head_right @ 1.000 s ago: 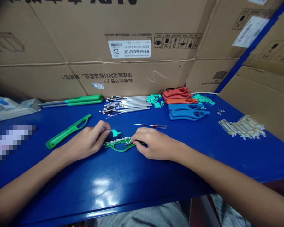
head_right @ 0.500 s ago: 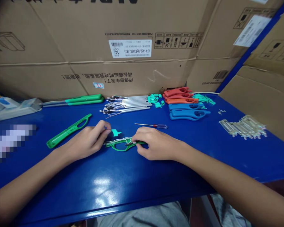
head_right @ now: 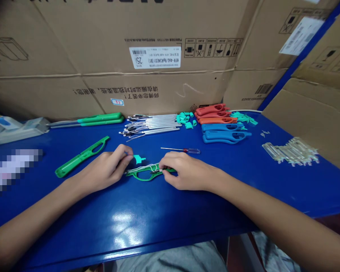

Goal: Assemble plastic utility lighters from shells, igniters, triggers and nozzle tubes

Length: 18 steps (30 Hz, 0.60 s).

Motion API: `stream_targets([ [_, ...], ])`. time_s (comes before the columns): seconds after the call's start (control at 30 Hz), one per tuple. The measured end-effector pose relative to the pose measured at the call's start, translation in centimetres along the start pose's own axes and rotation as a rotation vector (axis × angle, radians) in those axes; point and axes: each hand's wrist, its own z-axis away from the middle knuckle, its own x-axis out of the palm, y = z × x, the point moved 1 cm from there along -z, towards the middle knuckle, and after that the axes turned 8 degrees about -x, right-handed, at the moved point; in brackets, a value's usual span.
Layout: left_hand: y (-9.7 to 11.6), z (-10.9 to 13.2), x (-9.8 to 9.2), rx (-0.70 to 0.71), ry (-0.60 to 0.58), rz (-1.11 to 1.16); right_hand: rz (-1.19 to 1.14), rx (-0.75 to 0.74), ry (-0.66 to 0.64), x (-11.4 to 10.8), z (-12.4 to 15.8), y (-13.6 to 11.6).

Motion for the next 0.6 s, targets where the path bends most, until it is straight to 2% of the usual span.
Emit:
stream_targets([
  [0.6,-0.18,0.05,0.18,0.0,-0.018,0.012,0.01,0.001,-0.016,0.02,-0.02,-0.02],
])
